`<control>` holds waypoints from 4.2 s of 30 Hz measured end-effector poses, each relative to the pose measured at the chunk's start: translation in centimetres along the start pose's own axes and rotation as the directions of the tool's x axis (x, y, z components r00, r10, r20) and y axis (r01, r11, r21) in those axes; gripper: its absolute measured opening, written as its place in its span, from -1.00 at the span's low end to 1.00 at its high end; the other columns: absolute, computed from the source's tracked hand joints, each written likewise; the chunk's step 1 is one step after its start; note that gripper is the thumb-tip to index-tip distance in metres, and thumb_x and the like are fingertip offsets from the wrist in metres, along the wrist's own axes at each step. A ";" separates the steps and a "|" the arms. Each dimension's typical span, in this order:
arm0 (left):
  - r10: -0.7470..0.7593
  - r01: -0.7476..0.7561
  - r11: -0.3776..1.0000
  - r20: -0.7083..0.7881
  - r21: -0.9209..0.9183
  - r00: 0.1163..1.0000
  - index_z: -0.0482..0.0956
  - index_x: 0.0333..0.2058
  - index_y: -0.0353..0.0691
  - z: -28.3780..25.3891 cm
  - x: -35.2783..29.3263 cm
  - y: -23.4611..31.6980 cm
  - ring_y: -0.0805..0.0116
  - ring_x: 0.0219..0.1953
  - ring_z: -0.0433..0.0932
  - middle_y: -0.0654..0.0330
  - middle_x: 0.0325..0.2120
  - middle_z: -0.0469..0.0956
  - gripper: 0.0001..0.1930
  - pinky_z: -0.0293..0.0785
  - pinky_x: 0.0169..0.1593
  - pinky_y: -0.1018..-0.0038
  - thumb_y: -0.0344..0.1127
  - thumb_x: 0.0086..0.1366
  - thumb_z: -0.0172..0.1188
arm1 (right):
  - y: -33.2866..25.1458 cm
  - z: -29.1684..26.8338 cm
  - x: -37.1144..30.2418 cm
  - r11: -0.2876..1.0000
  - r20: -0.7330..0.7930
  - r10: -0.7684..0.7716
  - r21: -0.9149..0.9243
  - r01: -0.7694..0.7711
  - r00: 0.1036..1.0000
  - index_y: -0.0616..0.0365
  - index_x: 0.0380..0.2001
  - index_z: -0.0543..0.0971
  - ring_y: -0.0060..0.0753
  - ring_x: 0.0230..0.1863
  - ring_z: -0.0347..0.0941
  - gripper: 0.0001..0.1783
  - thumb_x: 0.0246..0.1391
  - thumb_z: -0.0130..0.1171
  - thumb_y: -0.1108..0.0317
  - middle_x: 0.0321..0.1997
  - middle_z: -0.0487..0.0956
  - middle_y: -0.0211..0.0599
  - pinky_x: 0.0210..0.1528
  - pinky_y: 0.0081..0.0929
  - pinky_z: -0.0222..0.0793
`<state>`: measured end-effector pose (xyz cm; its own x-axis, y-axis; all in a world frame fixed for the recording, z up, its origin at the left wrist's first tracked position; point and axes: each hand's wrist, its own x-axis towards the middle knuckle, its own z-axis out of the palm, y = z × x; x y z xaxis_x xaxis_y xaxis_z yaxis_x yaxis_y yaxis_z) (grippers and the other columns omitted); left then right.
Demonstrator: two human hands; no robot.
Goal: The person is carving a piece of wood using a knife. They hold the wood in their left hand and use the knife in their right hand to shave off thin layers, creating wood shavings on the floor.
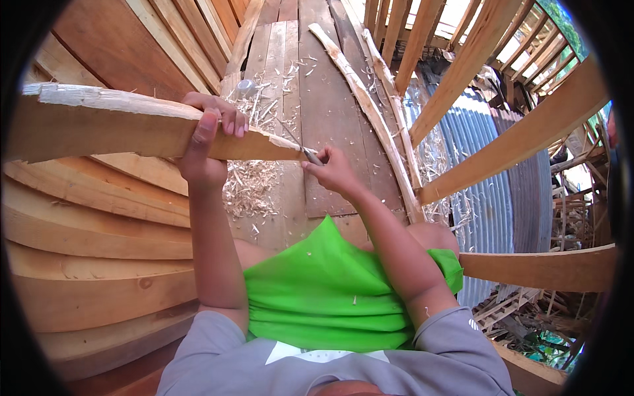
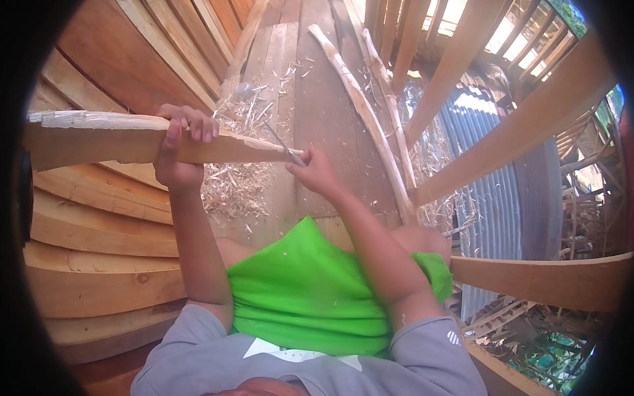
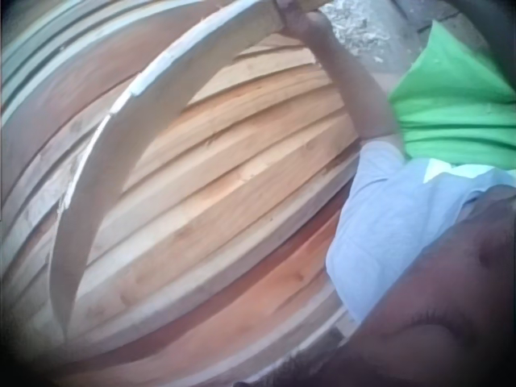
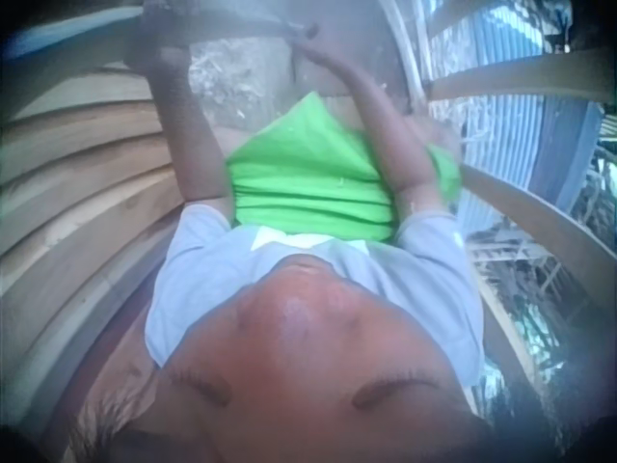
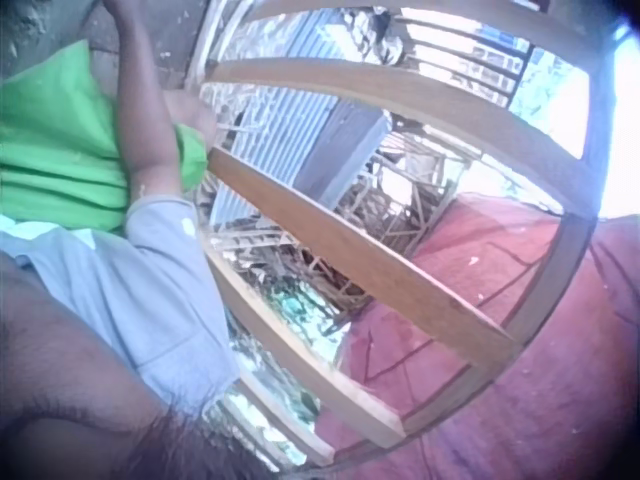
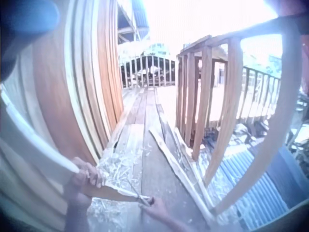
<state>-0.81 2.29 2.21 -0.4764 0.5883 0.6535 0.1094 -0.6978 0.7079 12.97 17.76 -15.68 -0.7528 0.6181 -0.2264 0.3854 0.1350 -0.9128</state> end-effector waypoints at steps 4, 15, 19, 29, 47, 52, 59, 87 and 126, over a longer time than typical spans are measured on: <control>-0.010 0.010 1.000 -0.039 -0.002 0.999 0.44 -0.21 -0.31 1.1 0.5 -0.6 0.28 -0.34 0.49 0.18 -0.50 0.40 -0.67 0.47 -0.07 0.29 -0.12 0.31 0.20 | 0.8 0.3 1.2 0.945 0.106 0.104 0.299 -0.132 0.989 0.22 -0.29 0.53 -0.51 -0.53 0.47 -0.64 0.07 0.27 0.11 -0.47 0.55 -0.28 -0.52 -0.46 0.36; 0.046 -0.020 0.990 -0.184 0.141 0.982 0.39 -0.02 -0.35 1.6 1.3 -2.2 0.15 -0.21 0.58 0.15 -0.38 0.50 -0.36 0.46 0.09 0.10 0.16 0.24 0.23 | -0.8 -0.6 0.1 0.893 0.099 0.017 0.447 -0.060 0.995 0.13 -0.24 0.42 -0.69 -0.75 0.16 -0.74 0.19 0.22 0.20 -0.59 0.41 -0.43 -0.74 -0.62 -0.01; -0.035 0.039 0.995 -0.045 0.093 0.998 0.37 -0.12 -0.18 -0.3 0.8 -2.1 0.36 -0.34 0.37 0.26 -0.43 0.31 -0.32 0.43 -0.05 0.25 0.41 0.22 0.02 | -1.2 -1.2 -0.4 0.907 0.267 0.289 0.231 -0.352 0.920 0.11 -0.34 0.39 -0.63 -0.75 0.12 -0.64 0.30 0.02 0.03 -0.67 0.29 -0.46 -0.74 -0.56 -0.03; -0.039 0.040 0.999 -0.054 0.023 0.998 0.32 -0.29 -0.13 0.5 0.5 -2.5 0.36 -0.44 0.34 0.22 -0.53 0.32 -0.39 0.30 -0.22 0.39 0.41 0.27 -0.06 | -2.5 1.0 -0.9 0.920 0.294 0.102 0.336 -0.203 0.950 0.07 -0.49 0.32 -0.59 -0.75 0.03 -0.38 0.34 -0.35 -0.25 -0.68 0.15 -0.52 -0.73 -0.46 -0.05; -0.003 0.008 0.999 -0.166 0.031 0.986 0.35 -0.30 -0.14 1.0 -0.1 -2.7 0.36 -0.45 0.32 0.21 -0.54 0.34 -0.39 0.26 -0.21 0.40 0.40 0.27 -0.05 | 0.2 1.1 0.2 0.946 -0.049 0.323 -0.004 -0.324 0.945 0.55 -0.25 0.55 0.33 -0.09 0.51 -0.35 0.24 -0.34 0.09 -0.23 0.56 0.39 0.06 0.01 0.34; -0.011 0.012 1.000 -0.110 0.007 0.994 0.35 -0.30 -0.15 0.1 -0.6 -2.5 0.35 -0.46 0.32 0.21 -0.53 0.34 -0.38 0.26 -0.22 0.39 0.41 0.27 -0.06 | -3.6 0.8 -1.4 0.980 -0.028 0.173 -0.093 -0.175 0.984 0.52 -0.25 0.56 0.32 -0.11 0.51 -0.36 0.24 -0.35 0.09 -0.21 0.55 0.40 0.04 0.01 0.36; -0.016 0.017 1.000 -0.099 0.001 0.995 0.34 -0.30 -0.16 0.4 -0.2 -2.4 0.35 -0.46 0.34 0.21 -0.53 0.34 -0.35 0.30 -0.26 0.41 0.43 0.24 -0.05 | 1.9 1.1 1.3 0.978 -0.091 0.202 -0.038 -0.206 0.975 0.54 -0.46 0.47 0.12 -0.58 0.48 -0.36 0.27 -0.34 0.09 -0.60 0.47 0.24 -0.38 0.00 0.37; 0.012 -0.018 0.996 -0.065 -0.082 0.998 0.36 -0.27 -0.28 0.0 -0.6 -2.6 0.33 -0.44 0.36 0.15 -0.51 0.34 -0.33 0.35 -0.30 0.38 0.37 0.24 0.03 | -5.2 0.2 -0.8 0.975 -0.065 0.033 -0.216 -0.046 0.997 0.47 -0.38 0.52 0.34 -0.24 0.51 -0.40 0.27 -0.32 0.10 -0.40 0.53 0.33 -0.12 0.03 0.37; 0.005 -0.006 1.000 -0.130 -0.009 0.991 0.33 -0.32 -0.15 -0.3 -1.5 -1.9 0.34 -0.47 0.32 0.20 -0.55 0.33 -0.38 0.29 -0.25 0.38 0.40 0.24 -0.01 | -6.8 1.2 -2.8 0.981 -0.153 -0.089 -0.184 0.060 0.984 0.43 -0.45 0.58 0.41 -0.23 0.49 -0.38 0.30 -0.34 0.11 -0.37 0.54 0.39 -0.06 0.12 0.37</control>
<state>-0.62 2.65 -0.20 -0.5853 0.5269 0.6163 0.1042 -0.7050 0.7016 11.81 14.12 -9.21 -0.6938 0.7145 -0.0895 0.4309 0.3123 -0.8466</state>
